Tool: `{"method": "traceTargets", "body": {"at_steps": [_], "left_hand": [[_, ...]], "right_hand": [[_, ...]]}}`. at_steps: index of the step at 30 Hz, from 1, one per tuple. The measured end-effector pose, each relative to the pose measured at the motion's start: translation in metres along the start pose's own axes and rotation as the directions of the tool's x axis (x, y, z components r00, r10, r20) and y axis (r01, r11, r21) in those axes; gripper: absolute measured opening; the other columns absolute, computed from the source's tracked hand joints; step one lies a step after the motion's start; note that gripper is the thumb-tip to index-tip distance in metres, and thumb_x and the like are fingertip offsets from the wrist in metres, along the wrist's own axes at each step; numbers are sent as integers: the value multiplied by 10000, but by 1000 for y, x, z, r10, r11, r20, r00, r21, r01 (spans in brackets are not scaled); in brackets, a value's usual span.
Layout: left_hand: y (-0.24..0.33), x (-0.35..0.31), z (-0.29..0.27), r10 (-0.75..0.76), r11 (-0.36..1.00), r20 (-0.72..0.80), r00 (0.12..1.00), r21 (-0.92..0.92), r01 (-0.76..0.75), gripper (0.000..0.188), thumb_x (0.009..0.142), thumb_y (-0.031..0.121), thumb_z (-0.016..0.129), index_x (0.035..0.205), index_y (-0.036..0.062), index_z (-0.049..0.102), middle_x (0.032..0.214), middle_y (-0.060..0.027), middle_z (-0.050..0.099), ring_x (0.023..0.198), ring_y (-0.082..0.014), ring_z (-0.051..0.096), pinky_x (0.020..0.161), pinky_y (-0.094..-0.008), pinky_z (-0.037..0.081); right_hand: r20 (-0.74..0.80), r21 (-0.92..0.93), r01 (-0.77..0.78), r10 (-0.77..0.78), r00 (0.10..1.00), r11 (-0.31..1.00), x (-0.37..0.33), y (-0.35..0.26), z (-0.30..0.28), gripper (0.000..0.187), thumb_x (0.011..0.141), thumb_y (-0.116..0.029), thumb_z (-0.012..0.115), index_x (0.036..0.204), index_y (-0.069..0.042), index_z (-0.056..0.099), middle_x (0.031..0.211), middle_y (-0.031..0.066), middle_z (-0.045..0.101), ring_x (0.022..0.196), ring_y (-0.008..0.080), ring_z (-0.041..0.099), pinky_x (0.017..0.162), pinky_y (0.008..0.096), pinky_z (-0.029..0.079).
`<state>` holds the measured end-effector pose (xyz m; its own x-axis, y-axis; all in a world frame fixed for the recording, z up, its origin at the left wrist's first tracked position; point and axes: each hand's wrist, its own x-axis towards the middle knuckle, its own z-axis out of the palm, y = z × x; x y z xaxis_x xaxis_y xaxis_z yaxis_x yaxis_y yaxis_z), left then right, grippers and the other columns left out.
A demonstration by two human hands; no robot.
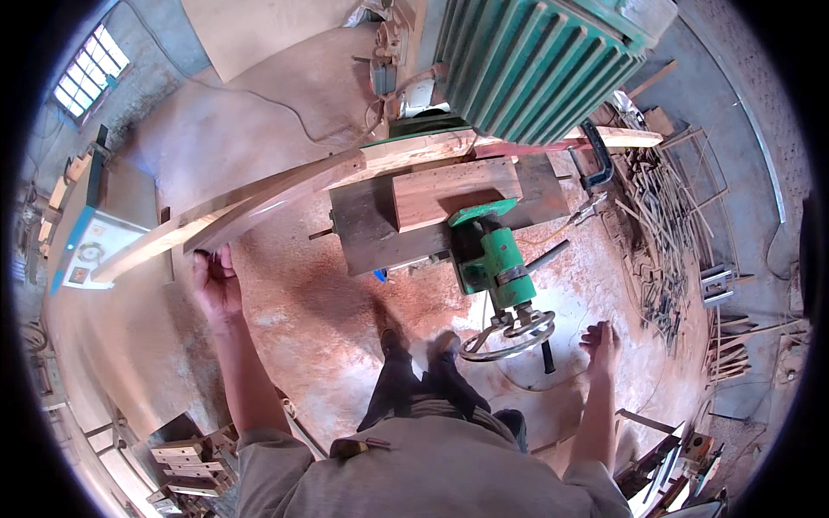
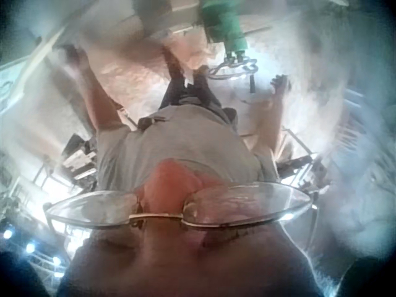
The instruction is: The person repeatedly positions wooden planks on a bandsaw table, secures them with a clamp, and cuts them using the machine. After each cut, the person removes the finished piece and places it on a nearby stack before retrieving another plank to repeat the process.
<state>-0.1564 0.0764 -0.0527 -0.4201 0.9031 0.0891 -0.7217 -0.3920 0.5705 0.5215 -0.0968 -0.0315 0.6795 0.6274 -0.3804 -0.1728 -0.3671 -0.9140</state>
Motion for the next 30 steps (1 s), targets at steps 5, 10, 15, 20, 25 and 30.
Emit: {"method": "traceTargets", "body": {"at_steps": [5,10,15,20,25,30], "left_hand": [[27,-32,24,47,992,209,977,101,-69,369,853,114,576,1187,-9,482,1184,-135,552,1151,-253,488,993,-359,424],[-23,-111,114,-153,963,355,922,-156,220,430,917,241,489,1245,-32,433,1279,-159,474,1184,-231,447,980,-328,370],[-134,-257,180,-486,867,257,835,21,498,436,879,103,499,1288,-6,397,1348,-159,400,1180,-275,459,966,-362,421],[-219,-433,222,-686,725,603,407,614,312,443,848,4,513,1269,19,375,1222,-172,474,1040,-241,535,825,-332,509],[-267,-573,251,-901,433,430,53,897,94,439,826,-28,550,1229,-16,376,1141,-146,510,1007,-215,543,791,-314,509],[-308,-686,274,-822,531,451,-348,827,-183,290,849,16,569,1123,-27,482,1022,-91,576,898,-162,573,820,-277,469]], "right_hand": [[109,114,192,-204,973,975,-50,-42,40,188,884,-157,532,954,10,582,832,112,607,686,175,600,603,304,526],[571,-83,338,-233,787,937,-137,-71,75,190,874,-71,543,1029,17,607,936,108,632,857,163,606,776,307,498],[645,573,-82,-387,658,816,-161,-23,38,637,863,-346,598,1324,-6,321,1199,101,504,1066,175,506,853,333,455],[330,778,-291,32,943,556,-155,46,-118,311,880,-327,565,1046,-77,483,873,18,519,738,120,523,670,312,490],[-87,876,18,121,989,482,-191,116,-275,207,883,-251,543,991,-78,510,741,-27,488,617,83,466,563,234,448],[-550,738,328,244,798,590,-253,180,-404,272,858,-264,554,1015,-48,501,822,44,544,661,128,503,554,276,448]]}}
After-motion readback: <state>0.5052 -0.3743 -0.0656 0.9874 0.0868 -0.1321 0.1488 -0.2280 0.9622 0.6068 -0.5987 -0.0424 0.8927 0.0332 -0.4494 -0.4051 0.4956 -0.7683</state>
